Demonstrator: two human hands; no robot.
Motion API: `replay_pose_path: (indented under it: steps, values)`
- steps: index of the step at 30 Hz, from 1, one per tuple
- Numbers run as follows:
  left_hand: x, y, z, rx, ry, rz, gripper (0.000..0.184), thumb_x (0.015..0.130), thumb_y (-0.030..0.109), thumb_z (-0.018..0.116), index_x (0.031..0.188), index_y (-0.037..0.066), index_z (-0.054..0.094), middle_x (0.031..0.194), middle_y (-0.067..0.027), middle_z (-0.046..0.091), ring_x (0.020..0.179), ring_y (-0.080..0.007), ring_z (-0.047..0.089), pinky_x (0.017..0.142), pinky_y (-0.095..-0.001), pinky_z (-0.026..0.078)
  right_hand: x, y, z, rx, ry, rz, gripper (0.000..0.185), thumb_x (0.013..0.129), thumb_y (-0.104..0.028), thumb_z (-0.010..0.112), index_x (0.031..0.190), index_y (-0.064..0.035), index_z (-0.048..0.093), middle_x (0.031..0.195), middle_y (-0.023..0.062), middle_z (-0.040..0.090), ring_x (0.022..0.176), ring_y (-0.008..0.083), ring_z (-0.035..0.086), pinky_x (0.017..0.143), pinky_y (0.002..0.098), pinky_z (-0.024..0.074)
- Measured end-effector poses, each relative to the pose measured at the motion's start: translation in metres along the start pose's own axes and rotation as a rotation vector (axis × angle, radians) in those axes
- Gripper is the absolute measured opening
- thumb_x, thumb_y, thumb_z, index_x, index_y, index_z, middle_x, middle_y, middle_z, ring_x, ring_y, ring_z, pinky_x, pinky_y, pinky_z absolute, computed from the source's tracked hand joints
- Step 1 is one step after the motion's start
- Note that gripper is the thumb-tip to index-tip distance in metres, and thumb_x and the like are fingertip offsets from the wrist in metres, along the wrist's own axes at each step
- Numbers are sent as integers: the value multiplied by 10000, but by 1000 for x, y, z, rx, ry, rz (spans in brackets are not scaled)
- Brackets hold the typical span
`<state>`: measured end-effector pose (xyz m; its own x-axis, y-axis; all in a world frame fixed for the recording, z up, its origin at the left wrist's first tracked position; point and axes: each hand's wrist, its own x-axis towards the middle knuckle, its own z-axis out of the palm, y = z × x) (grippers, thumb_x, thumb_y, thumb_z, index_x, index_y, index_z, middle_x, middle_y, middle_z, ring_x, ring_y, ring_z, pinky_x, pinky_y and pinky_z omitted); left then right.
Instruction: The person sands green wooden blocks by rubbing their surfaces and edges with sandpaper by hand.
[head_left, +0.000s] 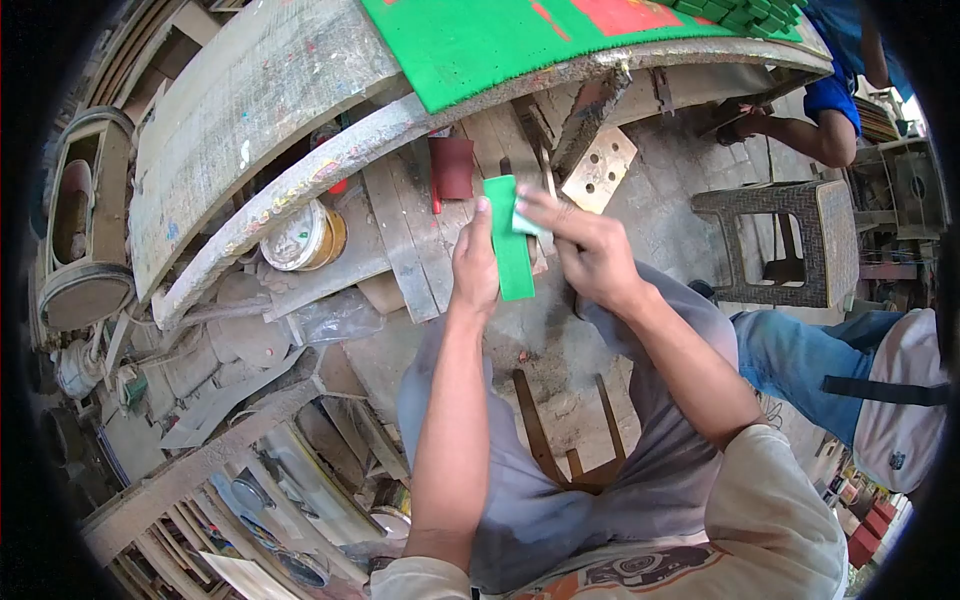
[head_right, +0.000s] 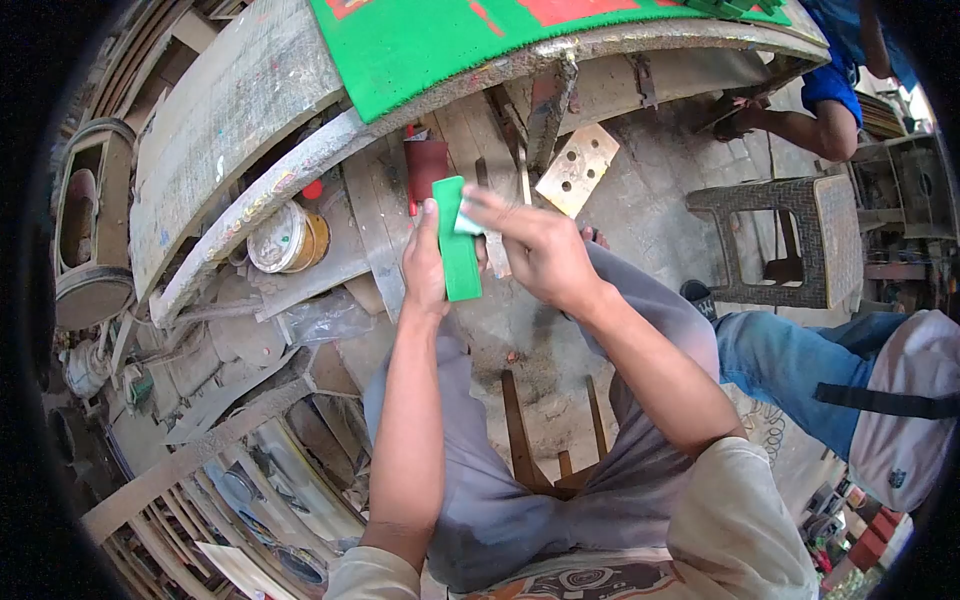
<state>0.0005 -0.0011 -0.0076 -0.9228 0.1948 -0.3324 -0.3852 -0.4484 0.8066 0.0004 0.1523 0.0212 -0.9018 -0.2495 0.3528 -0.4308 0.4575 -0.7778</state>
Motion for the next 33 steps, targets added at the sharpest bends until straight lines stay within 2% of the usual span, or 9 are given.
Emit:
replay_pose_path:
  steps: [2, 5, 7, 9, 13, 18, 23, 28, 33]
  values:
    - [8, -5, -4, -73, 287, 6, 518, 957, 517, 366, 1042, 40, 548, 785, -70, 598, 563, -151, 554, 511, -288, 472, -4, -11, 2, 51, -176, -7, 496, 661, 153, 495, 1090, -48, 642, 1173, 125, 609, 897, 313, 653, 773, 355, 526]
    - [18, -16, -21, -251, 420, 61, 503, 962, 504, 347, 990, 39, 539, 746, -86, 579, 570, -185, 547, 532, -323, 472, -6, -21, -2, 81, -338, -87, 483, 643, 146, 497, 1061, -40, 652, 1120, 141, 628, 905, 335, 643, 775, 375, 529]
    - [14, -14, -28, -274, 313, 60, 506, 962, 508, 325, 937, 39, 513, 713, -104, 553, 588, -222, 538, 552, -349, 461, -5, -19, -9, 188, -397, -66, 458, 646, 140, 493, 1039, -25, 658, 1085, 164, 639, 947, 323, 644, 798, 368, 523]
    - [19, -14, -30, -397, 512, 65, 511, 962, 513, 310, 910, 37, 491, 692, -114, 534, 598, -241, 532, 541, -356, 445, -6, -13, -15, 284, -467, 1, 452, 661, 143, 484, 1046, -18, 659, 1100, 182, 634, 990, 307, 642, 825, 349, 513]
    - [18, -15, -22, -285, 711, 202, 564, 957, 556, 286, 916, 32, 491, 712, -116, 547, 617, -238, 553, 569, -360, 459, -6, -10, -6, 199, -177, 209, 415, 720, 133, 522, 1073, -38, 660, 1143, 170, 625, 995, 284, 646, 833, 322, 507]
    - [15, -16, -13, -37, 731, 249, 573, 982, 529, 233, 835, 36, 486, 694, -74, 524, 623, -193, 531, 612, -343, 451, -20, -15, 22, -40, -125, -1, 509, 706, 112, 529, 1173, -76, 606, 1208, 158, 579, 946, 314, 634, 812, 362, 526]
    - [16, -24, -7, 164, 742, 333, 621, 986, 523, 210, 733, 22, 476, 653, -70, 509, 606, -213, 500, 622, -364, 414, -25, -11, 35, -192, -179, 60, 564, 678, 73, 507, 1217, -77, 576, 1205, 173, 570, 898, 341, 637, 778, 390, 536]
    - [15, -19, -19, 198, 875, 229, 622, 988, 515, 198, 747, 18, 485, 649, -99, 523, 616, -229, 504, 625, -377, 409, -32, -18, 42, -119, -187, 60, 566, 679, 75, 503, 1229, -43, 553, 1178, 200, 575, 906, 351, 631, 771, 404, 535]
    - [14, -24, -14, 281, 835, 188, 659, 987, 509, 207, 743, -22, 511, 661, -129, 546, 621, -270, 521, 644, -402, 417, -30, -15, 40, -164, -205, 118, 560, 683, 79, 497, 1227, -41, 550, 1150, 204, 588, 920, 363, 622, 782, 407, 530]
